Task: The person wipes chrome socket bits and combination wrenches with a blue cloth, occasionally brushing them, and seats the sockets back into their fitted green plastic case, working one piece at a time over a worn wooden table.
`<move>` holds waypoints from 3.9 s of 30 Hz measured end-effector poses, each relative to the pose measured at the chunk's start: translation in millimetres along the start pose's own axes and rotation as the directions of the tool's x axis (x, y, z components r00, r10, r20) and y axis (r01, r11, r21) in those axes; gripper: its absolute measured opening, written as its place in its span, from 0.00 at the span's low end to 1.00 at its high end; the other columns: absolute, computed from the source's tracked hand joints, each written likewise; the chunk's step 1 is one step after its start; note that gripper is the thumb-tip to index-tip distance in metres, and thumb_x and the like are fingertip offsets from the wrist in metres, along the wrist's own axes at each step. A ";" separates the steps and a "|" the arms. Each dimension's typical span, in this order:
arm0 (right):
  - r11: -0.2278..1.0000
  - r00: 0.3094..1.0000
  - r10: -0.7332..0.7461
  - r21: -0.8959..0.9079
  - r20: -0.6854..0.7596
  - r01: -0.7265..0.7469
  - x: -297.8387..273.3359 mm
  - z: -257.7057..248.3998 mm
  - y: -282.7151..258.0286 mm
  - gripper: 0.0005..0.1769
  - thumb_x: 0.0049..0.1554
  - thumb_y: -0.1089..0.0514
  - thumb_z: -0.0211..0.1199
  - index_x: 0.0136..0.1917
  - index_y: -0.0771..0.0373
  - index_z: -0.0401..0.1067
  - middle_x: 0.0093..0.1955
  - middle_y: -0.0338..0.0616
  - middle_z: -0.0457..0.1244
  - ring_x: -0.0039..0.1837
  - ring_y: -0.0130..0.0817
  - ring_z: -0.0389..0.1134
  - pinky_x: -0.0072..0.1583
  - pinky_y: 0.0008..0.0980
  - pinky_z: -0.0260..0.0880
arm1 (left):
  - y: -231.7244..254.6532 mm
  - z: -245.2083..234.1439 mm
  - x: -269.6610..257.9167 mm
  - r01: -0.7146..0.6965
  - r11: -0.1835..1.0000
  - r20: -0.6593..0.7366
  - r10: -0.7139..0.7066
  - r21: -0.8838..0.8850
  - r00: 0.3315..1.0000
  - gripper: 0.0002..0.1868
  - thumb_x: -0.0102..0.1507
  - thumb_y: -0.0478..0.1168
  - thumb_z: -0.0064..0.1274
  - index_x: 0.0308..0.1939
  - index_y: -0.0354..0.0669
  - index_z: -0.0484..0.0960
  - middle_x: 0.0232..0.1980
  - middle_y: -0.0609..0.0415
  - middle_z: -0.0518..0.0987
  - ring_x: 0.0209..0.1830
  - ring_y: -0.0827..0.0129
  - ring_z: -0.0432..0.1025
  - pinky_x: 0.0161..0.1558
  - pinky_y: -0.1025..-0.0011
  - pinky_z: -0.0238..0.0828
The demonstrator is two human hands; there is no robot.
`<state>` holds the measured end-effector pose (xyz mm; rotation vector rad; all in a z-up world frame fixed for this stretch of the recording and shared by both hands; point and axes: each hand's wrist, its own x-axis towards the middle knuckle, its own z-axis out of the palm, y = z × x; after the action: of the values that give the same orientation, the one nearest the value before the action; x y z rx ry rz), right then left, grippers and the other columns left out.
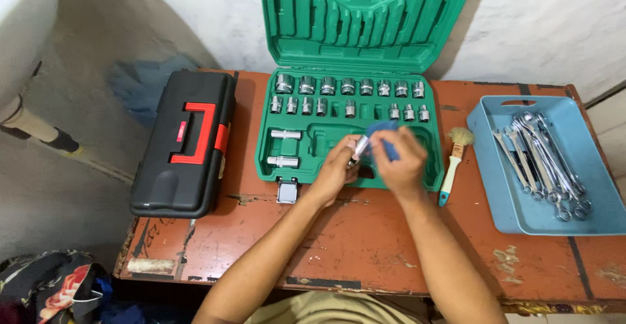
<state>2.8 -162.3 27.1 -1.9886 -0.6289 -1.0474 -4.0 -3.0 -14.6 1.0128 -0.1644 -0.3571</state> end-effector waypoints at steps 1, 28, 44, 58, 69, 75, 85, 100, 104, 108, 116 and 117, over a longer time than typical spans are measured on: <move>1.000 0.999 0.018 -0.022 -0.040 -0.019 1.6 -7.7 3.4 0.07 0.59 0.66 0.71 0.49 0.63 0.74 0.44 0.47 0.67 0.44 0.39 0.69 0.44 0.35 0.70 | -3.6 2.3 -1.0 0.010 0.999 -0.019 -0.010 0.036 1.000 0.17 0.75 0.45 0.33 0.62 0.47 0.74 0.34 0.65 0.66 0.25 0.82 0.55 0.26 0.80 0.51; 0.990 0.986 -0.136 0.039 0.098 0.133 3.5 10.9 -32.1 0.09 0.52 0.66 0.73 0.44 0.60 0.75 0.39 0.43 0.64 0.41 0.39 0.70 0.43 0.36 0.70 | 9.3 -13.6 10.3 -0.070 0.997 -0.190 0.077 0.044 0.979 0.28 0.75 0.56 0.30 0.59 0.41 0.78 0.32 0.63 0.70 0.24 0.80 0.61 0.27 0.76 0.58; 0.979 0.965 -0.202 0.021 0.166 0.201 -7.9 14.0 -21.6 0.07 0.51 0.62 0.75 0.42 0.60 0.77 0.36 0.44 0.63 0.38 0.37 0.67 0.40 0.37 0.68 | 4.5 -17.1 8.0 -0.052 0.999 -0.113 0.050 -0.008 0.992 0.30 0.75 0.59 0.31 0.57 0.40 0.79 0.40 0.62 0.76 0.31 0.80 0.66 0.32 0.75 0.63; 0.987 0.983 -0.160 0.035 0.094 0.157 -2.0 10.3 -27.8 0.09 0.51 0.65 0.74 0.45 0.61 0.76 0.38 0.45 0.63 0.40 0.40 0.68 0.42 0.37 0.69 | 17.1 -6.0 3.4 -0.101 0.990 -0.137 0.115 0.102 0.984 0.26 0.75 0.55 0.30 0.58 0.44 0.78 0.37 0.62 0.73 0.32 0.81 0.64 0.32 0.80 0.62; 0.999 0.998 0.038 0.020 0.043 -0.038 7.3 2.6 -15.1 0.09 0.55 0.66 0.74 0.48 0.63 0.75 0.40 0.45 0.64 0.39 0.38 0.68 0.41 0.33 0.67 | 4.8 -14.2 11.5 -0.001 0.995 -0.113 0.011 0.095 0.994 0.28 0.76 0.58 0.32 0.51 0.39 0.79 0.26 0.65 0.63 0.22 0.79 0.54 0.24 0.77 0.51; 0.995 0.992 -0.098 0.016 0.079 0.097 -2.6 6.9 -18.9 0.09 0.54 0.64 0.74 0.46 0.61 0.75 0.39 0.44 0.64 0.41 0.37 0.68 0.43 0.35 0.68 | 20.8 -12.0 2.8 -0.053 0.994 -0.110 0.064 0.099 0.992 0.25 0.75 0.53 0.32 0.62 0.46 0.79 0.26 0.66 0.62 0.21 0.83 0.50 0.23 0.80 0.46; 0.998 0.998 0.031 -0.046 -0.059 -0.034 1.7 -6.8 1.6 0.08 0.57 0.66 0.73 0.49 0.62 0.75 0.42 0.46 0.66 0.45 0.40 0.69 0.47 0.36 0.69 | 21.4 -1.6 -1.6 -0.119 0.975 0.013 0.119 0.190 0.993 0.23 0.78 0.51 0.31 0.63 0.44 0.79 0.33 0.64 0.65 0.24 0.82 0.54 0.26 0.80 0.53; 0.997 0.997 0.041 0.064 -0.063 -0.037 -5.2 4.6 -12.0 0.09 0.58 0.66 0.72 0.50 0.64 0.73 0.44 0.46 0.66 0.44 0.41 0.70 0.46 0.36 0.70 | -13.8 -6.5 8.3 -0.036 0.989 -0.091 0.049 0.142 0.995 0.25 0.78 0.55 0.35 0.51 0.36 0.77 0.34 0.61 0.71 0.28 0.77 0.63 0.28 0.75 0.59; 0.996 1.000 -0.017 0.090 0.020 0.015 -9.2 12.9 -25.4 0.08 0.57 0.66 0.72 0.48 0.62 0.74 0.43 0.46 0.65 0.44 0.43 0.70 0.46 0.37 0.70 | -3.6 -11.6 5.1 -0.048 0.986 -0.116 0.067 0.159 0.991 0.25 0.75 0.55 0.34 0.52 0.43 0.82 0.31 0.61 0.73 0.25 0.79 0.62 0.26 0.78 0.58; 0.984 0.990 -0.093 0.164 0.102 0.075 -16.0 22.9 -34.4 0.09 0.55 0.64 0.73 0.47 0.62 0.75 0.40 0.46 0.65 0.40 0.41 0.70 0.42 0.36 0.70 | 20.5 -21.3 2.6 -0.144 0.982 -0.039 0.150 0.123 0.988 0.27 0.75 0.53 0.32 0.55 0.40 0.82 0.37 0.60 0.79 0.33 0.79 0.71 0.38 0.78 0.71; 0.997 0.998 0.042 0.069 -0.039 -0.039 -7.6 1.4 -0.7 0.08 0.60 0.65 0.71 0.51 0.62 0.74 0.43 0.46 0.66 0.43 0.38 0.69 0.44 0.36 0.69 | 13.9 -2.9 -2.5 -0.116 0.913 -0.110 0.171 0.391 0.979 0.24 0.75 0.52 0.29 0.54 0.41 0.79 0.32 0.61 0.75 0.26 0.81 0.66 0.25 0.79 0.65; 0.997 0.999 0.012 0.075 -0.046 -0.008 -9.4 3.6 -2.7 0.08 0.59 0.65 0.71 0.50 0.62 0.74 0.42 0.46 0.65 0.42 0.38 0.69 0.44 0.35 0.69 | 15.8 -3.7 -0.9 -0.145 0.910 -0.102 0.199 0.388 0.975 0.25 0.74 0.52 0.28 0.56 0.44 0.79 0.32 0.62 0.75 0.26 0.82 0.67 0.24 0.80 0.64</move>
<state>-2.6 -158.4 19.0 -1.8956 -0.6235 -1.0465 -0.3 7.9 -3.1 1.3919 -0.1998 -0.0896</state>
